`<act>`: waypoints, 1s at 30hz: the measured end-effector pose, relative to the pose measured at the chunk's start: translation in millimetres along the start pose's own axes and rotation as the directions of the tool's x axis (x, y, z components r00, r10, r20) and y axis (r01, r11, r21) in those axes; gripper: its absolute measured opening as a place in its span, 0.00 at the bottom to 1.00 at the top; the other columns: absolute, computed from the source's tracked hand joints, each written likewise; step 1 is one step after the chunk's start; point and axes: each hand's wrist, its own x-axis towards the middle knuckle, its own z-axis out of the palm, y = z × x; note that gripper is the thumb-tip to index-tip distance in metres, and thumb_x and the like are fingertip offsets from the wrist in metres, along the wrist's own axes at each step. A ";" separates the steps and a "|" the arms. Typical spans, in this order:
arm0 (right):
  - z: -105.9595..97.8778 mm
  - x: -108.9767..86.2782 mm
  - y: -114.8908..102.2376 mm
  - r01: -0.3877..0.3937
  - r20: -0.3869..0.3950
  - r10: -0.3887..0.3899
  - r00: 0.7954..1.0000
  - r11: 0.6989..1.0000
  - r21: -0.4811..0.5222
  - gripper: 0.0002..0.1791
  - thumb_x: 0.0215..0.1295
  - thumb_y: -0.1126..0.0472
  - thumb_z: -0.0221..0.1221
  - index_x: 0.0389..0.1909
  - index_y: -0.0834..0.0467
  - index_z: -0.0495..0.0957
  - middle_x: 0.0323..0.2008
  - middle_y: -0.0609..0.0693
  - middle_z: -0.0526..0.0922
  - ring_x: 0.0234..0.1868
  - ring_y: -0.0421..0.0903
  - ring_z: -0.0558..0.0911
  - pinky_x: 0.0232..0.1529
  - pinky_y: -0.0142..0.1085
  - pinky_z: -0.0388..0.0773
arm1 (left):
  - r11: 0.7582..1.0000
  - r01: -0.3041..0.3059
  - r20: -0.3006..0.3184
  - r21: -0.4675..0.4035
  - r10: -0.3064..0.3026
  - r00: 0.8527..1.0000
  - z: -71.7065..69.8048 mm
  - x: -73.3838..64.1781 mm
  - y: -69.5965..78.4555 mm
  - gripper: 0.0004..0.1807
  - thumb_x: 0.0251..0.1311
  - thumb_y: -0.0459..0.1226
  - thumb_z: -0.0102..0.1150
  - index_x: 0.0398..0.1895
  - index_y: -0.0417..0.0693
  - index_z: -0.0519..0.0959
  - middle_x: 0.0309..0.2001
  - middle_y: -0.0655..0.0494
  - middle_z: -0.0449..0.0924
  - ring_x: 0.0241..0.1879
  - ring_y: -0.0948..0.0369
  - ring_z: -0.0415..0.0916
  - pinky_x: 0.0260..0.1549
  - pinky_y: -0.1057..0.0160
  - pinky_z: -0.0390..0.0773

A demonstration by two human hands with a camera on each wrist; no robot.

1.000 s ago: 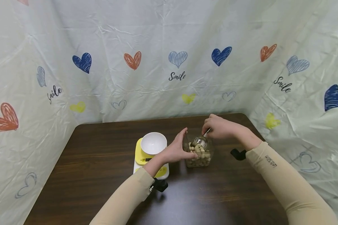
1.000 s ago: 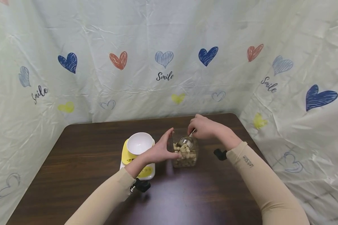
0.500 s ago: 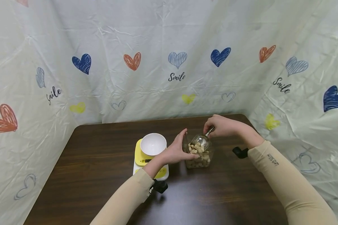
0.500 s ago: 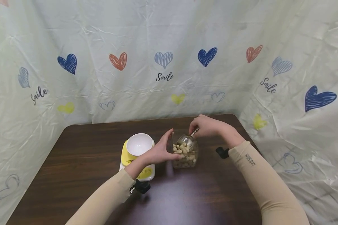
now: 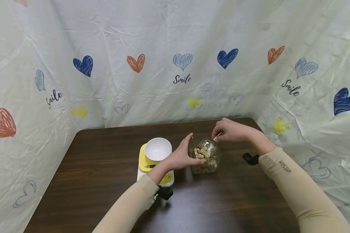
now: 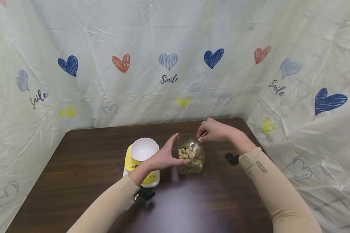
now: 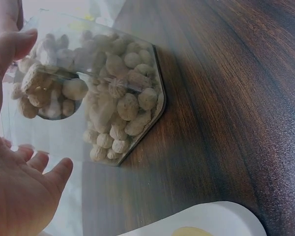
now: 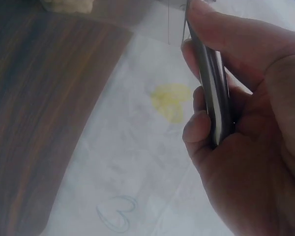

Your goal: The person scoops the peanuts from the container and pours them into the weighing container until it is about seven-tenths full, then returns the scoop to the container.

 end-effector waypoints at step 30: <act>-5.4 3.9 10.8 -0.024 0.067 0.015 0.998 0.990 0.138 0.07 0.66 0.59 0.69 0.42 0.46 0.88 0.44 0.41 0.84 0.49 0.45 0.79 0.48 0.45 0.77 | 1.000 0.009 0.002 0.011 -0.009 1.000 -1.2 -0.3 -0.7 0.67 0.51 0.57 0.77 0.84 0.65 0.37 0.81 0.55 0.45 0.78 0.57 0.47 0.70 0.48 0.60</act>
